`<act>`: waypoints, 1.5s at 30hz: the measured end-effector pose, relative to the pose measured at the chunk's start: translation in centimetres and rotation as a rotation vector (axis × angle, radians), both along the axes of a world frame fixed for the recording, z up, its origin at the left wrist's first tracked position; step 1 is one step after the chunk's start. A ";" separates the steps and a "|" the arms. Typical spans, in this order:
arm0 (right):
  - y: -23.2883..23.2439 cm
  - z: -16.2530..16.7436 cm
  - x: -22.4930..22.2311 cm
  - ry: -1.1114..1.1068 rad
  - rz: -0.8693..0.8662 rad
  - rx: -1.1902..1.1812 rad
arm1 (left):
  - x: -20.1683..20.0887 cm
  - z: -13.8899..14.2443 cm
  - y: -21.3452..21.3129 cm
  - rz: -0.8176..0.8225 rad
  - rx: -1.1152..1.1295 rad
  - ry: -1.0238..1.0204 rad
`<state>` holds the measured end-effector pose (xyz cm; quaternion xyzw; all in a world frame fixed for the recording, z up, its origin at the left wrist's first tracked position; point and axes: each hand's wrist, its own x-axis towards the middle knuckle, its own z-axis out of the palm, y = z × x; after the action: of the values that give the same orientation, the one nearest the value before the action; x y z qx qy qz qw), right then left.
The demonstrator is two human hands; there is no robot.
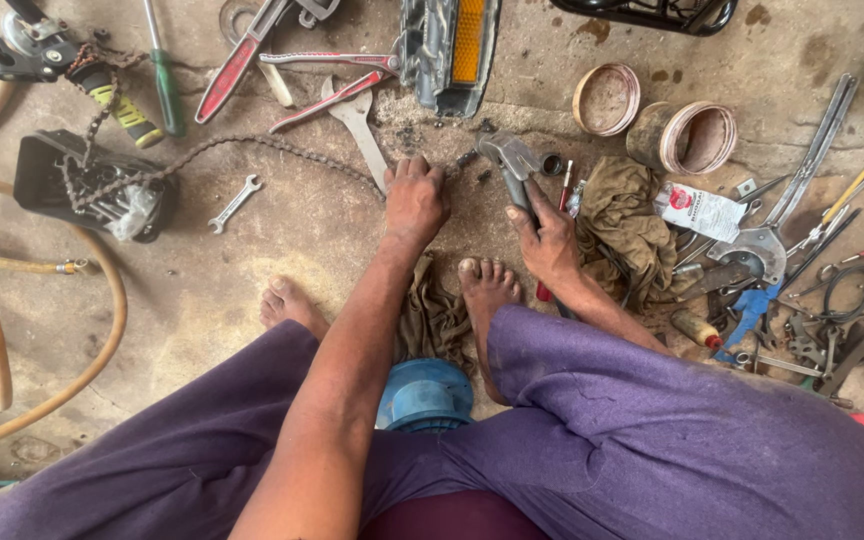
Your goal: The person sits on the floor and repairs a bicycle chain using a hammer and a metal pin. They repeatedly hammer the pin into the chain links to secure them together.
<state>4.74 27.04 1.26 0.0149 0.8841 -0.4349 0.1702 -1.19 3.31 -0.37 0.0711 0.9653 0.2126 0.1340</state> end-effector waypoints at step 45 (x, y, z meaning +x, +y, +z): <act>2.1 -2.1 3.0 0.419 0.162 -0.012 | 1.5 -0.4 0.2 -0.035 0.024 -0.088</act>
<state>7.73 29.12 -0.83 -0.1477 0.8959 -0.4187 0.0173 0.33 3.48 -0.74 0.0800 0.9545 0.2246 0.1792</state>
